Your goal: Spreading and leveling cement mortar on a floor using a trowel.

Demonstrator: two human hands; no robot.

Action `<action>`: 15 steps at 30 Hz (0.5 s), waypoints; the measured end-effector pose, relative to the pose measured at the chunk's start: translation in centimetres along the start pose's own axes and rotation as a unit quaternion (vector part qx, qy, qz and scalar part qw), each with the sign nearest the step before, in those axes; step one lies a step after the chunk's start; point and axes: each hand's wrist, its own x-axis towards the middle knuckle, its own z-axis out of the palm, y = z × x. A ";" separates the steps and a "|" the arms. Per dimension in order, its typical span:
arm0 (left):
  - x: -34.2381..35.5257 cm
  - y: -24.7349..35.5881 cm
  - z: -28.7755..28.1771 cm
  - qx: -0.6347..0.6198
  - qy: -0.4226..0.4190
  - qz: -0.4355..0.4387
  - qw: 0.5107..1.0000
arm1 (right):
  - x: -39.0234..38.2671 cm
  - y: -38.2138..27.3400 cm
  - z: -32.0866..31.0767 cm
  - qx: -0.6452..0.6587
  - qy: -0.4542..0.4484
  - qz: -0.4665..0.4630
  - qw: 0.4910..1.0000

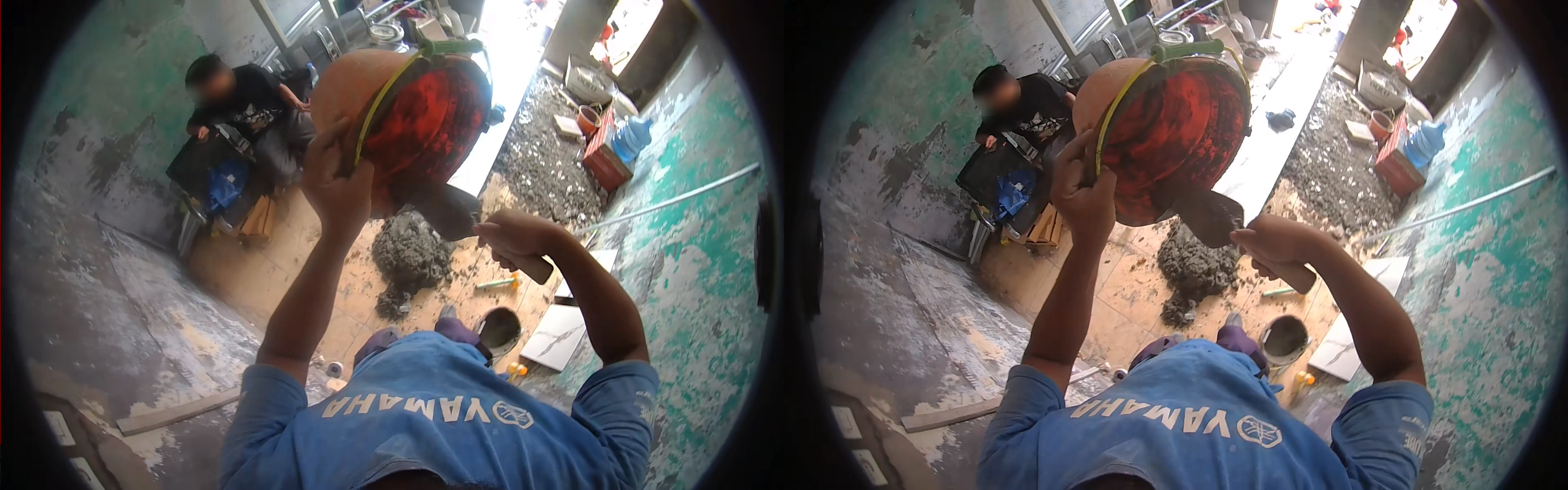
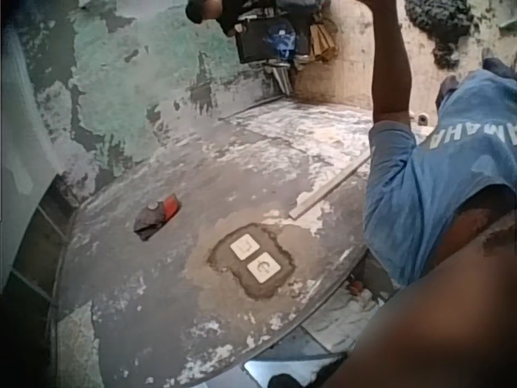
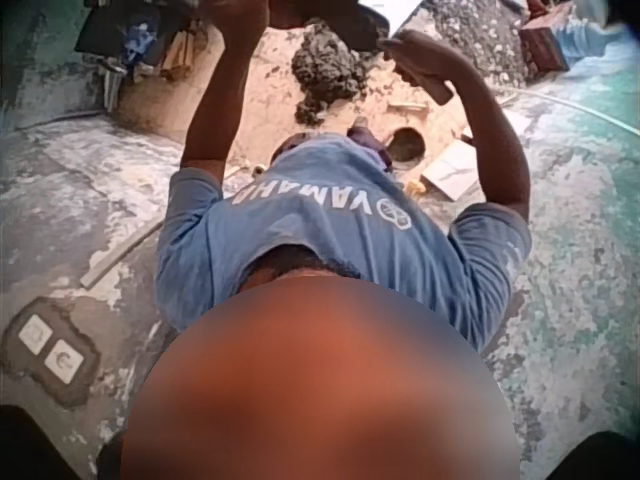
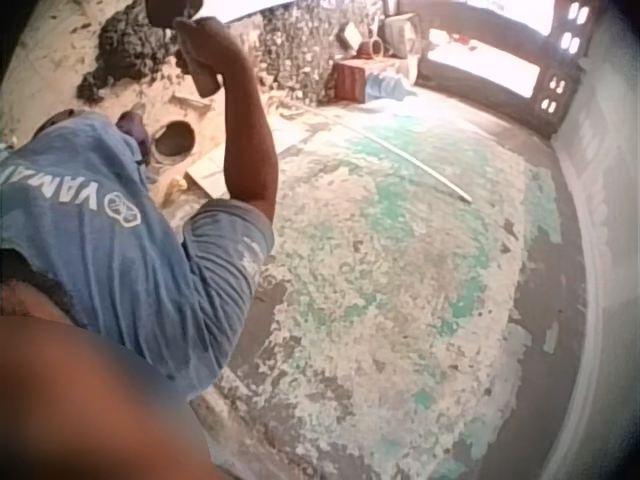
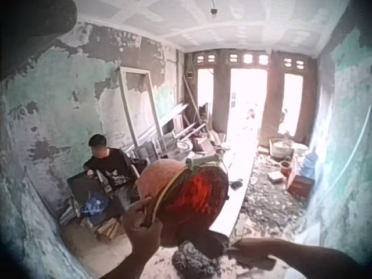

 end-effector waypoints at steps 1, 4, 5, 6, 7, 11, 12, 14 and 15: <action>-0.6 -0.4 0.2 -0.041 0.000 -0.051 0.998 | 0.7 0.1 0.6 0.049 -0.028 0.017 0.998; -2.1 -2.3 0.2 -0.031 -0.007 -0.063 0.998 | 2.8 -0.1 2.1 0.195 -0.154 -0.012 0.969; -2.2 -2.8 0.1 0.019 -0.002 -0.022 1.000 | 3.3 -0.3 2.3 0.198 -0.155 -0.018 0.968; -2.4 -3.1 0.1 0.022 -0.005 -0.016 1.000 | 3.8 -0.5 2.4 0.229 -0.163 -0.050 0.958; -2.5 -3.1 0.0 -0.042 0.005 -0.077 0.996 | 4.2 -0.6 2.3 0.260 -0.171 -0.084 0.947; -1.4 -1.0 0.0 -0.032 0.005 -0.100 0.994 | 5.3 -0.8 -2.0 0.132 -0.020 -0.145 0.980; -1.2 -0.7 0.2 -0.027 0.002 -0.091 0.996 | 5.5 -0.6 -3.6 0.113 -0.008 -0.155 0.981; -0.8 0.0 0.7 0.061 -0.010 0.013 0.998 | 5.9 -1.3 -6.0 -0.002 0.085 -0.087 0.993; -0.7 1.1 1.2 0.091 -0.017 0.040 0.995 | 6.2 -1.9 -6.4 -0.074 0.128 -0.069 0.987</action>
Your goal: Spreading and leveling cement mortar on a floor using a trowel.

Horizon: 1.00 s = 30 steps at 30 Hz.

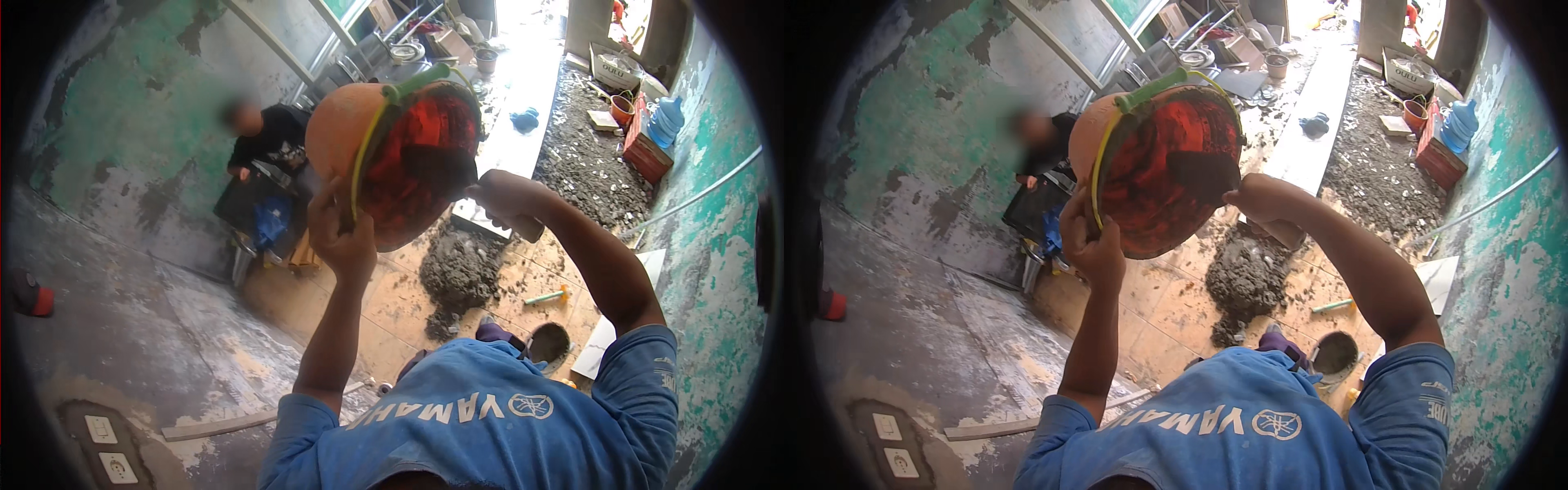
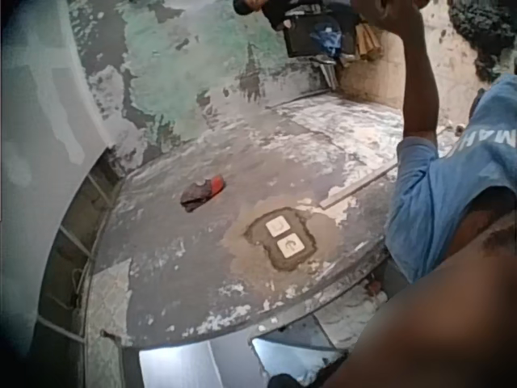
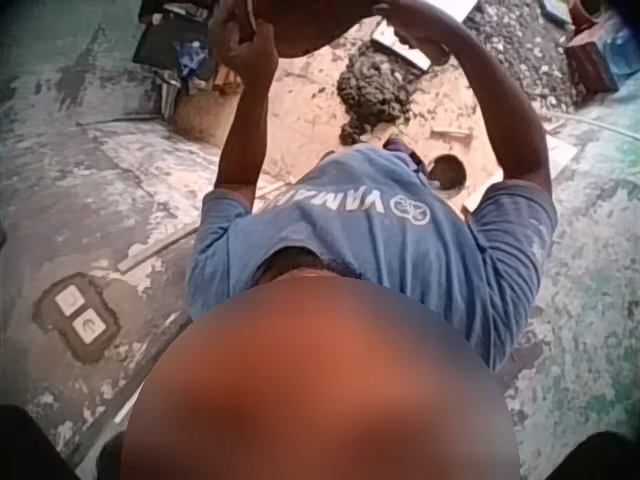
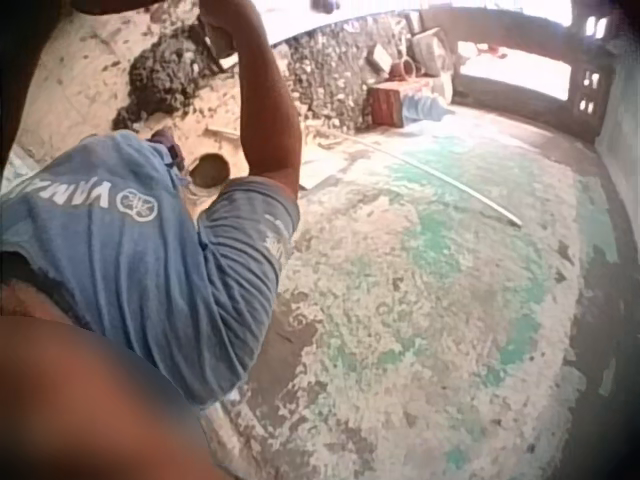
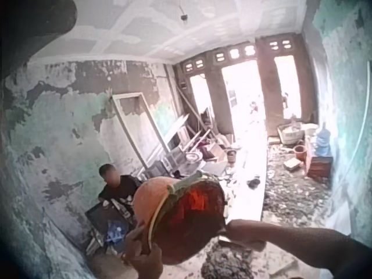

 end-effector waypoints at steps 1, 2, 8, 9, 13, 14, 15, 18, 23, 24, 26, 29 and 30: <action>0.2 0.4 0.5 0.005 -0.004 0.008 1.000 | 0.5 -0.2 0.0 0.007 0.001 -0.008 1.000; 0.4 0.8 0.9 0.015 -0.012 0.066 0.998 | 0.8 -0.4 0.5 0.028 0.017 -0.078 0.996; -0.5 -1.0 4.5 0.012 -0.079 0.032 0.996 | 4.2 1.5 3.3 0.294 -0.177 -0.152 0.927; -1.2 -1.2 5.4 -0.057 -0.039 -0.093 0.993 | 3.9 1.9 3.3 0.303 -0.213 -0.148 0.917; -4.1 -5.6 7.2 -0.124 0.072 -0.311 0.939 | 6.4 5.9 5.2 0.423 -0.330 -0.108 0.837; -5.1 -6.8 7.0 -0.154 0.103 -0.353 0.917 | 5.9 6.7 4.7 0.454 -0.336 -0.083 0.821; -5.8 -7.0 6.9 -0.152 0.133 -0.417 0.886 | 5.8 7.6 4.6 0.454 -0.348 -0.065 0.818; -10.7 -8.8 4.6 -0.111 0.184 -0.491 0.844 | 5.3 11.4 4.1 0.420 -0.178 -0.169 0.874; -20.8 -9.4 -1.5 -0.029 0.236 -0.586 0.775 | 5.3 18.2 8.0 0.174 0.127 -0.204 0.955; -22.7 -9.4 -2.6 -0.009 0.239 -0.598 0.765 | 6.1 20.1 10.4 0.158 0.199 -0.192 0.948; -26.7 -9.5 -5.0 0.040 0.246 -0.623 0.741 | 8.9 24.9 17.0 0.182 0.221 -0.131 0.949; -31.2 -9.3 -7.6 0.079 0.248 -0.646 0.718 | 14.5 31.1 26.0 0.080 0.187 0.027 0.979; -31.9 -8.9 -8.0 0.072 0.246 -0.667 0.700 | 16.4 34.1 28.3 0.008 0.157 0.045 0.987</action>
